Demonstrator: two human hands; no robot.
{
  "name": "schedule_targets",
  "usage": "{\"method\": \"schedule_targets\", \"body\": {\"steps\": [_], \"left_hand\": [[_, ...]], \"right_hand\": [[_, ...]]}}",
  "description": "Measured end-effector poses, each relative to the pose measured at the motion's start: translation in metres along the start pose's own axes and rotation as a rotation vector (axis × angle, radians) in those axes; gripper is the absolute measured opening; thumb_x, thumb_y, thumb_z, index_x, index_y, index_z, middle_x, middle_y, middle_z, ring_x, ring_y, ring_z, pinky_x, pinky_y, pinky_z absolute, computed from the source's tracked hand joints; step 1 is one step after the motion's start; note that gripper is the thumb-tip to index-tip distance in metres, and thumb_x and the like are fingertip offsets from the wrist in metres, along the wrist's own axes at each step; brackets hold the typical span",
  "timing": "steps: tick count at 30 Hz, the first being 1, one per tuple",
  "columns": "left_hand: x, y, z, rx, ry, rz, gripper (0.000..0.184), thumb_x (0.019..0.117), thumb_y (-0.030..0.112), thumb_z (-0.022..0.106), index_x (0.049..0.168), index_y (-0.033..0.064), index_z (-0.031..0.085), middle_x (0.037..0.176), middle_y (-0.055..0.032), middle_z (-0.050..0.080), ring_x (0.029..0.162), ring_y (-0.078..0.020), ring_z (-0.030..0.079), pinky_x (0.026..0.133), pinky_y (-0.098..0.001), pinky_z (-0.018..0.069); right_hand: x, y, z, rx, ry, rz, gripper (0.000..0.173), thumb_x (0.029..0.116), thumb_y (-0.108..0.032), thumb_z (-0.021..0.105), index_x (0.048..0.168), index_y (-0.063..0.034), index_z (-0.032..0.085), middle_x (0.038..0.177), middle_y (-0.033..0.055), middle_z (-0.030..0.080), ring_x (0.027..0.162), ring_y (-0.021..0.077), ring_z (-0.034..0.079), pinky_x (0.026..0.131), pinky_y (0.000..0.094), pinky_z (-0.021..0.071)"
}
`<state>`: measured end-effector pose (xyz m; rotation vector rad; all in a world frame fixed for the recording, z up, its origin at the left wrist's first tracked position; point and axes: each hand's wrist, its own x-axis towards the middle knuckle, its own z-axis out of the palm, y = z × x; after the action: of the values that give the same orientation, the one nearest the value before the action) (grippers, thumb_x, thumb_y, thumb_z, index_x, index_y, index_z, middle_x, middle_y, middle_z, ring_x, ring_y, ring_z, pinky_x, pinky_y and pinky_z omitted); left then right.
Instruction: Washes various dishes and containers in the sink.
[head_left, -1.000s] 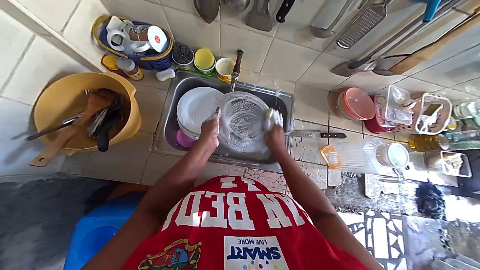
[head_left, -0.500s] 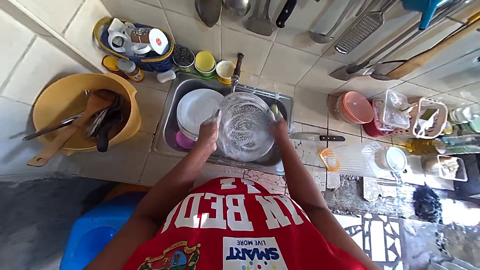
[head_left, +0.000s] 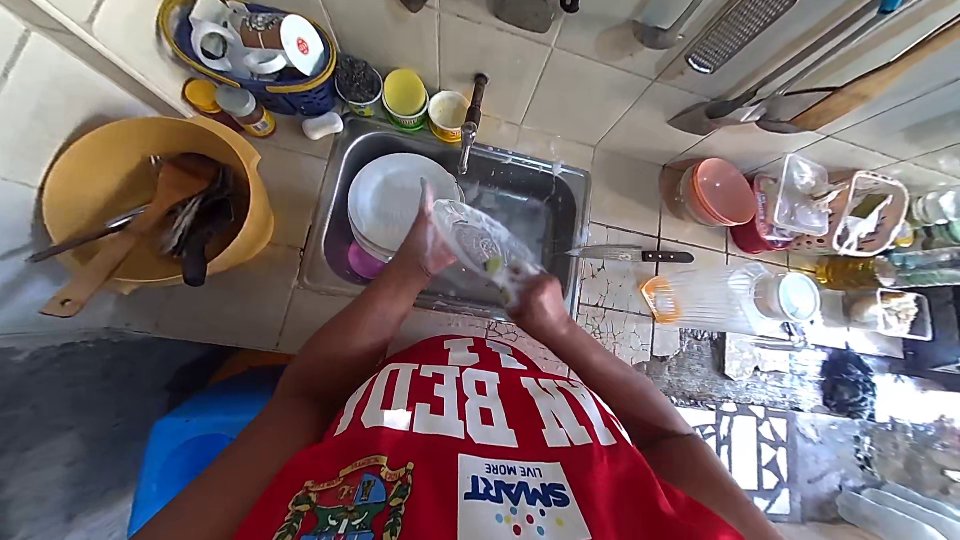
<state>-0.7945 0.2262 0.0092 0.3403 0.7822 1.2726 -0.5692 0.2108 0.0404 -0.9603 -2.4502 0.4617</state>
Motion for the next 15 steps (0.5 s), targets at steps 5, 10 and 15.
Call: {"method": "schedule_targets", "body": {"steps": [5, 10, 15], "left_hand": [[-0.01, -0.002, -0.007, -0.205, 0.001, 0.073, 0.048, 0.1094, 0.036, 0.022, 0.14, 0.0124, 0.05, 0.122, -0.0138, 0.068, 0.109, -0.0273, 0.069, 0.091, -0.0471, 0.0591], [-0.011, -0.019, 0.006, -0.106, 0.182, 0.028, 0.044, 0.1117, 0.038, 0.027, 0.141, 0.0162, 0.052, 0.113, -0.0055, 0.07, 0.098, -0.0163, 0.07, 0.083, -0.0361, 0.0599], [-0.012, -0.02, -0.006, -0.146, 0.213, 0.063, 0.049, 0.1121, 0.039, 0.024, 0.152, 0.0175, 0.041, 0.134, -0.0112, 0.065, 0.115, -0.0281, 0.067, 0.093, -0.0493, 0.0571]], "right_hand": [[-0.009, -0.001, 0.017, -0.154, -0.398, -0.207, 0.048, 0.1025, -0.041, 0.057, 0.11, 0.0032, 0.074, 0.108, 0.0223, 0.075, 0.097, 0.0378, 0.074, 0.078, 0.0524, 0.0609], [0.047, 0.001, 0.029, -0.137, -0.648, 0.067, 0.036, 0.0971, -0.025, 0.062, 0.11, 0.0071, 0.072, 0.112, 0.0283, 0.07, 0.113, 0.0452, 0.066, 0.093, 0.0625, 0.0513], [0.077, 0.056, 0.02, -0.338, -0.553, 0.437, 0.038, 0.0981, -0.026, 0.059, 0.114, 0.0071, 0.069, 0.125, 0.0308, 0.065, 0.122, 0.0484, 0.061, 0.095, 0.0673, 0.049]]}}
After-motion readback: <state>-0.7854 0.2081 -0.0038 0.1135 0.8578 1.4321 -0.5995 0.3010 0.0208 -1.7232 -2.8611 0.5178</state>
